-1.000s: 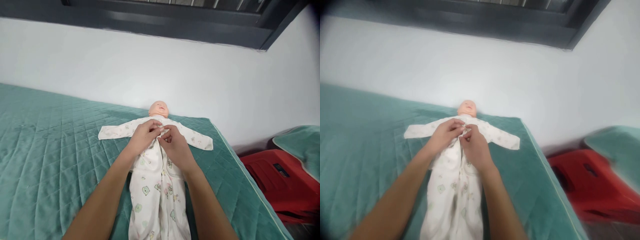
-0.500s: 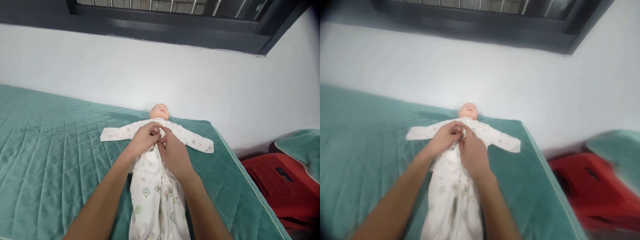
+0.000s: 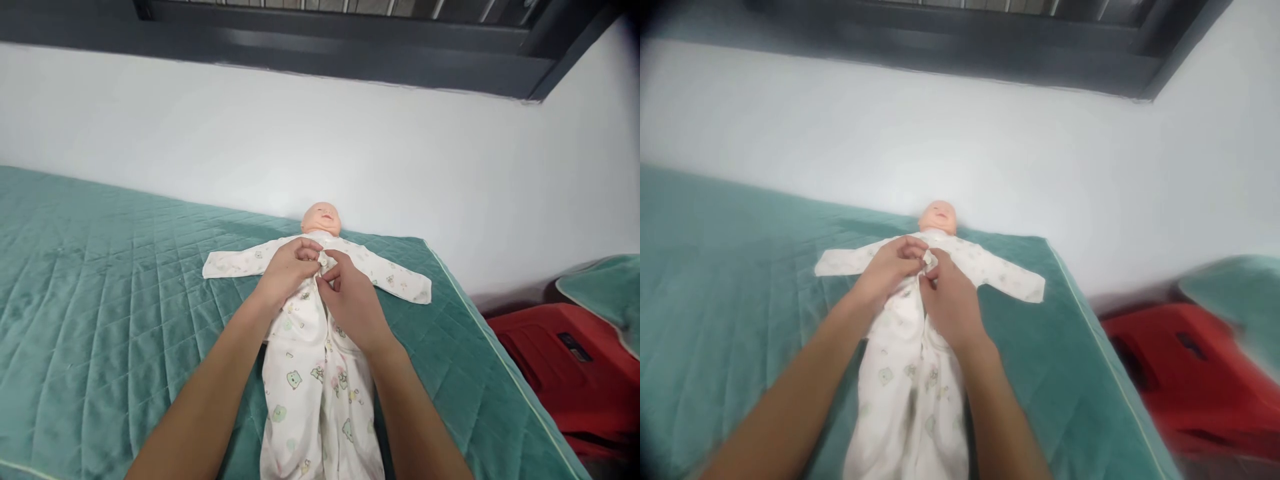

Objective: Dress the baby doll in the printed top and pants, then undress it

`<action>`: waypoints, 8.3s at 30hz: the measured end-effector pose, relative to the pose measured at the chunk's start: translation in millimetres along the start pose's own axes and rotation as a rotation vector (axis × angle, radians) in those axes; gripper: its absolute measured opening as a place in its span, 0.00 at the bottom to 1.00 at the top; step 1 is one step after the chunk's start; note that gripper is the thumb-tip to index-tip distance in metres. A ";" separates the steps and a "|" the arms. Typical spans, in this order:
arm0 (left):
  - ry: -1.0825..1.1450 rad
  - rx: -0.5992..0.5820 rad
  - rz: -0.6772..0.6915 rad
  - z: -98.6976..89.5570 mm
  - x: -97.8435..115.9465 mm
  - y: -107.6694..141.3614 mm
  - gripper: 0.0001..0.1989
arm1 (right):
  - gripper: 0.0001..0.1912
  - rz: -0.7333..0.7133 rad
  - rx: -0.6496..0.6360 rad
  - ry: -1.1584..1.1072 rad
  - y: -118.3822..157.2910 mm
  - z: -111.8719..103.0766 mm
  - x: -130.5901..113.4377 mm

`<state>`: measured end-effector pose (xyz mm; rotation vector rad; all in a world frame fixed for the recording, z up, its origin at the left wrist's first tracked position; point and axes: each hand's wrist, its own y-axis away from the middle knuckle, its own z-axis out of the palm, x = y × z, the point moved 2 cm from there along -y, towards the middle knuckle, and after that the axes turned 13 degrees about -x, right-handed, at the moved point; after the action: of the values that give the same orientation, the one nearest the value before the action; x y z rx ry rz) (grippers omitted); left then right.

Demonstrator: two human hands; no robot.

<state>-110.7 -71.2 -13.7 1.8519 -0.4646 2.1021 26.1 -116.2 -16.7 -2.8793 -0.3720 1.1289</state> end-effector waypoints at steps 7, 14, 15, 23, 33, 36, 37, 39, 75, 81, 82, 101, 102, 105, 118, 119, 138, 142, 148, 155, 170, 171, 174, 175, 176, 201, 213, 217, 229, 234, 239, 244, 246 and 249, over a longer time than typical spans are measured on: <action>-0.158 -0.033 0.026 -5.1 -1.2 0.3 0.10 | 0.22 0.008 0.009 -0.058 -1.5 -0.4 4.2; -0.290 0.021 0.059 -5.0 -2.7 2.7 0.08 | 0.22 0.010 0.003 -0.075 0.6 -4.0 3.7; -0.272 0.002 0.060 -6.3 -2.3 3.4 0.07 | 0.23 0.010 0.000 -0.065 1.4 -5.0 2.8; -0.290 -0.215 -0.008 -18.0 9.0 14.9 0.09 | 0.20 0.024 0.008 0.019 7.0 -13.0 -0.6; -0.495 -0.450 -0.037 -15.1 14.7 21.9 0.12 | 0.15 0.249 -0.194 0.135 21.4 -31.5 -15.7; -0.549 -0.444 -0.018 -14.5 13.5 20.7 0.11 | 0.17 0.223 -0.240 -0.002 18.2 -34.9 -8.0; -0.562 -0.438 -0.012 -14.4 13.4 20.4 0.11 | 0.18 0.213 -0.260 -0.066 16.6 -35.7 -3.7; -0.575 -0.434 0.004 -14.1 13.8 20.1 0.11 | 0.19 0.189 -0.297 -0.217 13.5 -36.7 4.9; -0.378 -0.426 -0.093 -6.5 9.6 21.6 0.07 | 0.13 0.096 -0.359 -0.823 6.0 -22.4 16.0; -0.400 -0.423 -0.085 -6.1 8.0 21.1 0.05 | 0.14 0.092 -0.357 -0.797 6.2 -21.8 15.6; -0.403 -0.425 -0.085 -6.0 8.0 21.1 0.05 | 0.14 0.093 -0.355 -0.791 6.2 -21.7 15.5; -0.183 -0.468 -0.127 -13.2 7.0 21.4 0.09 | 0.14 0.016 -0.263 -0.884 2.8 -19.2 22.8; -0.199 -0.465 -0.141 -14.0 7.5 22.0 0.09 | 0.13 0.001 -0.212 -0.906 2.2 -19.1 24.4; -0.248 -0.469 -0.177 -15.5 8.1 23.3 0.11 | 0.13 -0.021 0.032 -0.897 0.3 -18.9 28.8; -0.373 -0.543 -0.206 -13.1 12.2 23.4 0.13 | 0.21 -0.089 0.105 -0.479 -13.6 -3.1 47.0; -0.356 -0.544 -0.210 -13.4 11.9 23.2 0.13 | 0.22 -0.090 0.075 -0.467 -14.1 -2.9 48.3; -0.930 -0.045 0.329 2.4 -16.2 -9.3 0.23 | 0.30 -0.209 -0.041 -0.296 -19.0 -3.7 53.0; -0.934 -0.012 0.270 0.7 -17.5 -10.1 0.25 | 0.30 -0.132 -0.026 -0.242 -30.1 -5.2 54.4; -0.908 0.042 0.252 -1.0 -22.4 -12.1 0.25 | 0.28 -0.051 -0.049 -0.115 -39.6 -8.8 49.4; -0.911 0.042 0.256 -1.4 -23.2 -12.0 0.24 | 0.27 -0.104 -0.067 0.004 -40.4 -12.6 49.2; -0.986 0.016 0.260 -26.8 -42.9 -16.1 0.27 | 0.27 -0.092 0.094 0.020 -48.9 -4.8 84.9; -1.016 0.046 0.214 -34.4 -48.1 -15.1 0.27 | 0.28 -0.037 0.108 0.096 -48.1 -4.8 91.6; -1.184 0.130 0.101 -61.0 -61.7 -7.6 0.28 | 0.29 0.088 0.141 0.346 -39.8 -8.3 113.2; -1.253 0.155 0.072 -70.3 -64.6 -3.6 0.28 | 0.30 0.119 0.145 0.417 -35.0 -11.1 120.9; -1.316 0.176 0.043 -79.5 -66.8 1.0 0.28 | 0.31 0.149 0.142 0.475 -29.2 -14.8 128.9; -1.303 0.482 -0.219 -129.0 -56.6 102.9 0.24 | 0.37 0.340 0.038 0.534 147.9 -39.3 141.3; -0.936 0.194 0.070 -21.5 -66.8 129.9 0.08 | 0.18 0.024 0.291 -0.009 128.2 21.9 51.2; -0.949 0.216 0.126 -22.2 -63.9 133.8 0.04 | 0.10 -0.016 0.318 -0.006 109.2 23.3 49.1; -0.910 0.211 0.064 -19.3 -72.4 161.8 0.06 | 0.08 -0.087 0.326 -0.028 135.3 24.8 38.9; -0.943 0.222 0.005 -4.3 -75.3 196.0 0.05 | 0.12 -0.167 0.191 -0.062 183.0 33.6 5.1; -0.968 0.096 -0.006 25.3 -80.6 237.5 0.08 | 0.14 -0.270 -0.075 0.076 209.9 44.0 -24.9; -0.972 0.145 -0.003 39.0 -85.2 243.1 0.10 | 0.13 -0.264 -0.069 0.279 201.7 52.2 -34.8; -0.963 0.166 -0.007 40.8 -85.5 239.3 0.08 | 0.12 -0.240 -0.058 0.337 196.8 55.9 -37.0; -0.926 0.209 -0.035 42.3 -84.1 237.4 0.09 | 0.11 -0.201 -0.039 0.373 192.1 58.4 -40.0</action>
<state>-164.1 -304.6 -102.4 2.8659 -0.3952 1.1775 -1.0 -315.5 -54.5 -2.9138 -0.6491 0.5448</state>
